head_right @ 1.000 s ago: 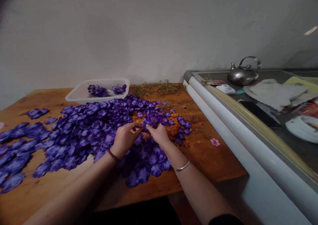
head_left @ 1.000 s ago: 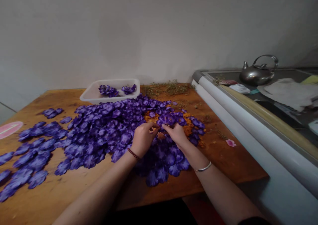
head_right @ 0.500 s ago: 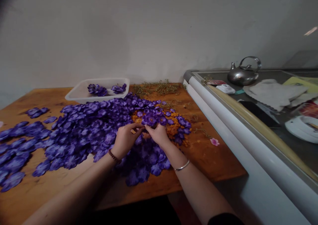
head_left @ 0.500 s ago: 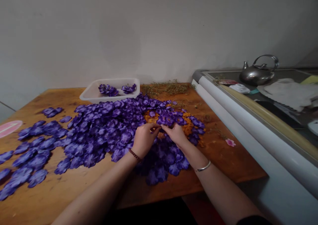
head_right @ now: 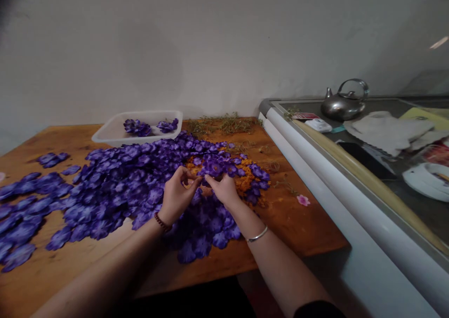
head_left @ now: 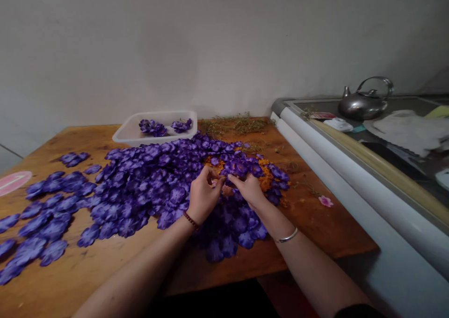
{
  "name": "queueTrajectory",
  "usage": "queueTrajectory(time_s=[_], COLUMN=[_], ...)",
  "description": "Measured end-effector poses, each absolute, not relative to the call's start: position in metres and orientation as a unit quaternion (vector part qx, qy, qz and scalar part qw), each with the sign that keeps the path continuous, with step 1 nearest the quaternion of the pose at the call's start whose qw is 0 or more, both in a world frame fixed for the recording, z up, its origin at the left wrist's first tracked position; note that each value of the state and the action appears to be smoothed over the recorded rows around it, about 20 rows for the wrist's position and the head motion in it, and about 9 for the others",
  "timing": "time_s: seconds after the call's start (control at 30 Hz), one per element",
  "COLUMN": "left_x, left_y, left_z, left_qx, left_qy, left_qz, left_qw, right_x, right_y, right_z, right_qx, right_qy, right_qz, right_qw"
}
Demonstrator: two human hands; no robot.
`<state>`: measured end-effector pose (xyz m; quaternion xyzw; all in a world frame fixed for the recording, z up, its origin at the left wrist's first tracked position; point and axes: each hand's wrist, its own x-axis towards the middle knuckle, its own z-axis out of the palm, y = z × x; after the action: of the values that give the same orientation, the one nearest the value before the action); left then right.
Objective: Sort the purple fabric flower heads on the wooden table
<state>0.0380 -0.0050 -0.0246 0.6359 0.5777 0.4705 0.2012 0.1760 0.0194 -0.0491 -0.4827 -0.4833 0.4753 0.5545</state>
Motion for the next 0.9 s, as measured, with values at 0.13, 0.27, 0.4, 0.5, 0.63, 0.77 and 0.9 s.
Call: queueTrajectory(time_s=[0.13,0.27,0.4,0.5,0.63,0.77,0.9], left_x=[0.038,0.04,0.04,0.039,0.04,0.04,0.039], left_y=[-0.006,-0.007,-0.007,-0.007,-0.008,-0.009,-0.008], left_z=[-0.025,-0.026,-0.028,-0.029,-0.028,-0.026,-0.026], left_qx=[0.64,0.649,0.65,0.647,0.665,0.676,0.676], left_qy=[0.581,0.571,0.574,0.579,0.578,0.582,0.591], left_qz=[0.468,0.474,0.476,0.477,0.457,0.442,0.431], left_qw=[0.182,0.164,0.148,0.133,0.12,0.099,0.087], right_x=[0.176,0.174,0.171,0.171,0.172,0.17,0.166], right_y=[0.019,0.017,0.014,0.014,0.015,0.016,0.013], right_z=[-0.048,-0.043,-0.04,-0.042,-0.048,-0.051,-0.048], right_qx=[-0.488,-0.48,-0.486,-0.498,-0.496,-0.496,-0.474], right_qy=[-0.487,-0.479,-0.449,-0.44,-0.466,-0.479,-0.507], right_qz=[0.47,0.485,0.527,0.519,0.486,0.462,0.44], right_qw=[0.551,0.552,0.534,0.538,0.549,0.557,0.57])
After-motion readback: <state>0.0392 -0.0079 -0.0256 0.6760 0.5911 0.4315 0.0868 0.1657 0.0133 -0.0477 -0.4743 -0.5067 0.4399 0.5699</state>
